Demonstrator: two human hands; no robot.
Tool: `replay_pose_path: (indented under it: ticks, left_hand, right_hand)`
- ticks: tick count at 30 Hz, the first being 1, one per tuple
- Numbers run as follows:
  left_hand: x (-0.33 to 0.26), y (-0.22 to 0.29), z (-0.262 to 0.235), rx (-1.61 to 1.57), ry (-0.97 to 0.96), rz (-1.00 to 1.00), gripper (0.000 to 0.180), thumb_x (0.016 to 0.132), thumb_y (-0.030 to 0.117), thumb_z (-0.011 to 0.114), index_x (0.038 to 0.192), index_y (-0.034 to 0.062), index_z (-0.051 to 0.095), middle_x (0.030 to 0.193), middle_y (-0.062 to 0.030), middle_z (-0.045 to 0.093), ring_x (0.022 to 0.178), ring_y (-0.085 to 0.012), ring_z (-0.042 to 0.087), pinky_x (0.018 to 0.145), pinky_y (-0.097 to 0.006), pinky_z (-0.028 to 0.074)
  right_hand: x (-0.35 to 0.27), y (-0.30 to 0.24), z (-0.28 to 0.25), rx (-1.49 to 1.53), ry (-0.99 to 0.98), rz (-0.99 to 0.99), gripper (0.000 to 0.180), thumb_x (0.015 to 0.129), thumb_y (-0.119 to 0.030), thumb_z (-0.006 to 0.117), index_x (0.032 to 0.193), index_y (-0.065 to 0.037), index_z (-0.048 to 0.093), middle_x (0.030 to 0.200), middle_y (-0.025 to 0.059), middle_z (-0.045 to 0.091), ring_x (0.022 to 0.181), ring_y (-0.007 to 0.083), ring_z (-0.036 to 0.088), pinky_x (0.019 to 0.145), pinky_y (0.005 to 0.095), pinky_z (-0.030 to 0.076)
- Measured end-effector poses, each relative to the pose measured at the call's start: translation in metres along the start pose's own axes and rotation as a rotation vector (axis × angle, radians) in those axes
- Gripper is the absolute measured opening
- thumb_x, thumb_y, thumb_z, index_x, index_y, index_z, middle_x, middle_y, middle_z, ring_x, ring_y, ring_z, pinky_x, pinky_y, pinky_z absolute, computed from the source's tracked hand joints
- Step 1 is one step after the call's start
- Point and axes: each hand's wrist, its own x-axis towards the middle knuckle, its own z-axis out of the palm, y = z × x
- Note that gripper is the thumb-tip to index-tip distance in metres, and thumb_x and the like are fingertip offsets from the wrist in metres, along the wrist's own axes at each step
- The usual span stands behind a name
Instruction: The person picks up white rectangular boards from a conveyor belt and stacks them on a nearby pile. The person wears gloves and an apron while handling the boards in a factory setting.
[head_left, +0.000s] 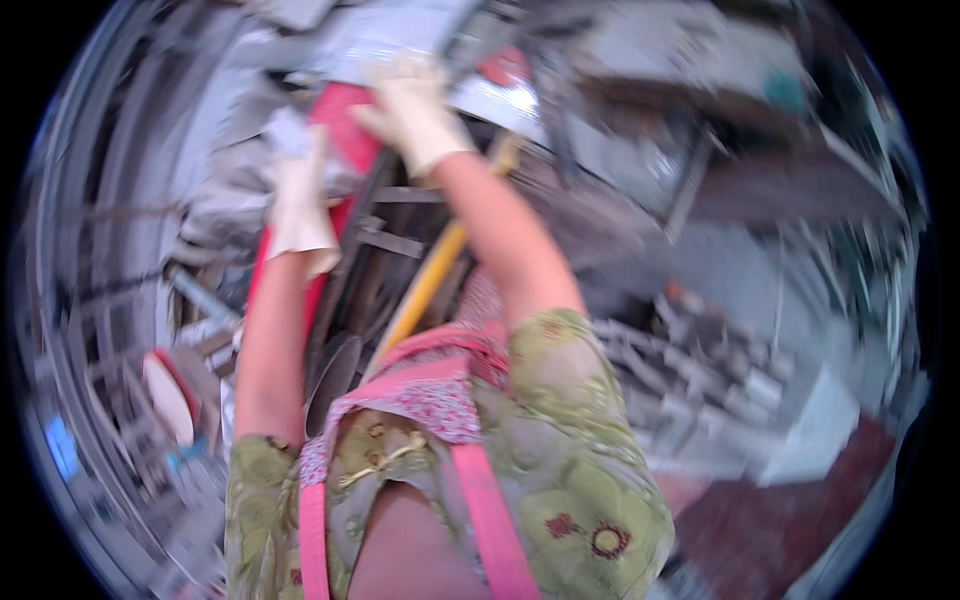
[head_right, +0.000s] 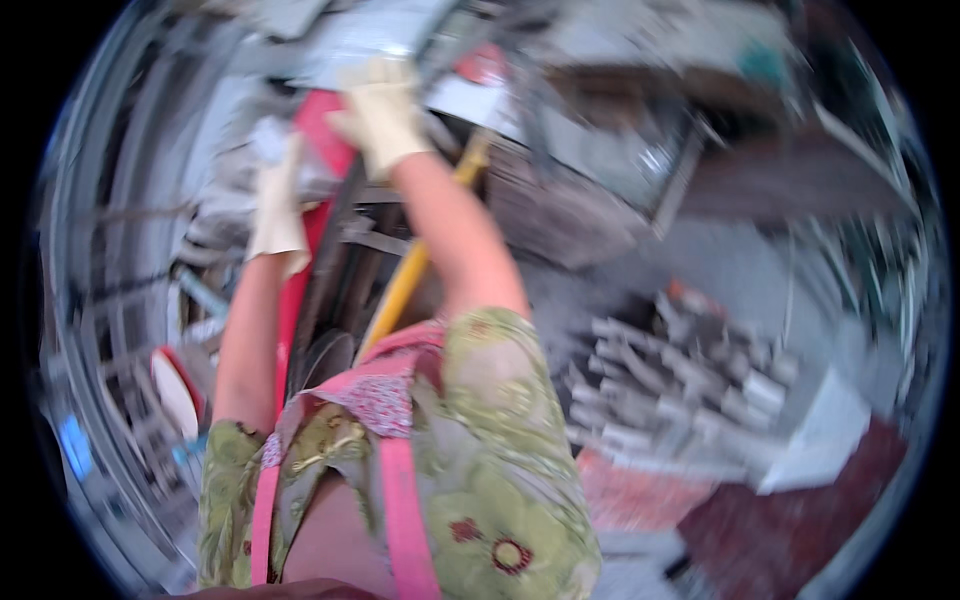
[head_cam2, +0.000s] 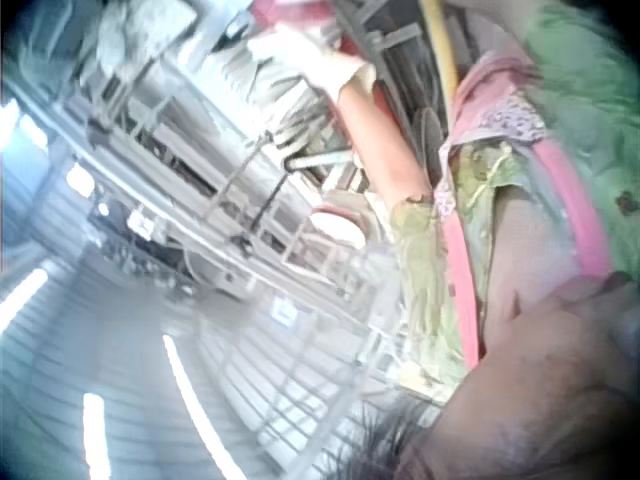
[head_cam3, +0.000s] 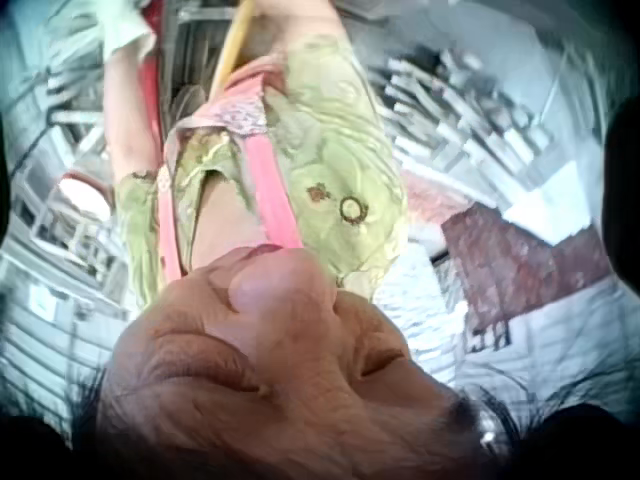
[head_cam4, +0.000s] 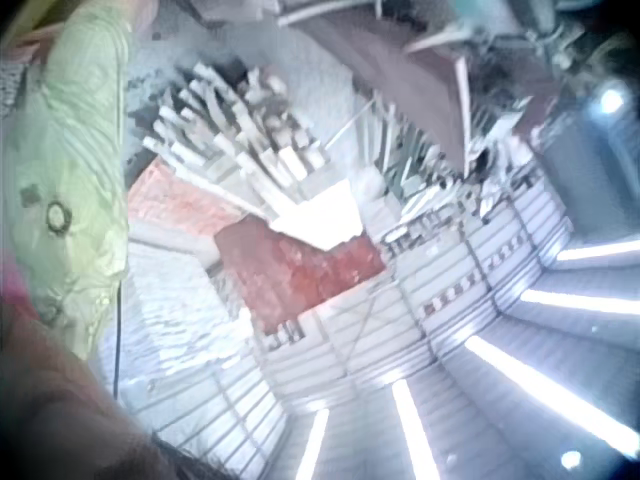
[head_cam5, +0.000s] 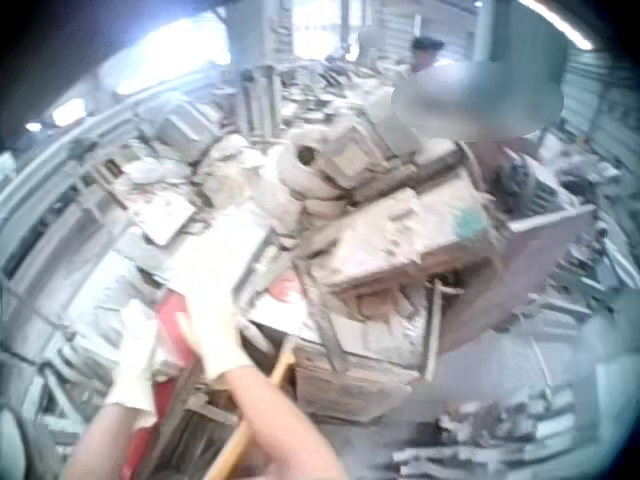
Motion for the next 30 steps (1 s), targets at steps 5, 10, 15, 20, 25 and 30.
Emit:
replay_pose_path:
  ticks: [5, 10, 15, 20, 25, 30]
  left_hand:
    - [-0.075, 0.081, 0.006, 0.315, 0.042, -0.097, 0.088, 0.089, 0.066, 0.054, 0.133, -0.0099, 0.047, 0.116, -0.0311, 0.069, 0.086, -0.039, 0.075, 0.076, -0.045, 0.06]
    - [-0.088, 0.078, -0.002, 0.246, -0.014, -0.09, 0.088, 0.09, 0.065, 0.051, 0.134, -0.011, 0.044, 0.116, -0.0333, 0.068, 0.092, -0.0421, 0.074, 0.087, -0.048, 0.056]
    - [-0.081, 0.069, 0.0, 0.298, 0.009, -0.073, 0.085, 0.09, 0.066, 0.054, 0.133, -0.0076, 0.048, 0.118, -0.0284, 0.067, 0.093, -0.0378, 0.072, 0.079, -0.042, 0.058]
    - [-0.049, 0.03, -0.012, 0.652, -0.074, 0.249, 0.08, 0.089, 0.054, 0.059, 0.146, 0.0006, 0.042, 0.115, -0.0241, 0.065, 0.106, -0.0415, 0.065, 0.096, -0.043, 0.05]
    - [-0.089, 0.105, -0.03, 0.896, -0.215, 0.456, 0.092, 0.082, 0.057, 0.07, 0.151, 0.0035, 0.043, 0.124, -0.0265, 0.064, 0.117, -0.0447, 0.062, 0.1, -0.046, 0.049]
    - [-0.032, 0.072, 0.007, 0.663, -0.071, 0.12, 0.074, 0.087, 0.067, 0.059, 0.126, 0.0053, 0.07, 0.126, -0.0283, 0.066, 0.121, -0.0379, 0.064, 0.101, -0.044, 0.05]
  right_hand:
    - [0.015, 0.074, 0.032, -0.343, -0.067, -0.219, 0.061, 0.094, -0.049, 0.061, 0.143, -0.013, 0.056, 0.145, 0.0201, 0.054, 0.134, 0.0436, 0.048, 0.113, 0.0609, 0.034]
    - [0.046, 0.041, -0.011, -0.177, -0.491, -0.072, 0.041, 0.099, -0.036, 0.053, 0.124, -0.005, 0.063, 0.12, 0.0263, 0.067, 0.115, 0.0405, 0.064, 0.097, 0.0529, 0.049]
    - [0.01, -0.011, -0.036, 0.591, -0.237, 0.285, 0.04, 0.103, -0.03, 0.045, 0.099, 0.003, 0.068, 0.095, 0.0297, 0.069, 0.096, 0.0463, 0.065, 0.081, 0.0468, 0.051]
    - [-0.04, -0.072, -0.032, 0.729, -0.277, 0.267, 0.037, 0.103, -0.028, 0.043, 0.103, 0.002, 0.065, 0.102, 0.0319, 0.064, 0.1, 0.0516, 0.059, 0.084, 0.0516, 0.048]
    - [-0.06, -0.074, -0.041, 0.72, -0.208, 0.295, 0.056, 0.101, -0.033, 0.045, 0.13, 0.013, 0.053, 0.107, 0.0371, 0.063, 0.103, 0.0518, 0.061, 0.086, 0.0534, 0.048]
    - [-0.077, -0.082, -0.042, 0.79, -0.071, 0.338, 0.053, 0.097, -0.031, 0.053, 0.132, 0.008, 0.054, 0.116, 0.0342, 0.064, 0.108, 0.0485, 0.062, 0.093, 0.0523, 0.049]
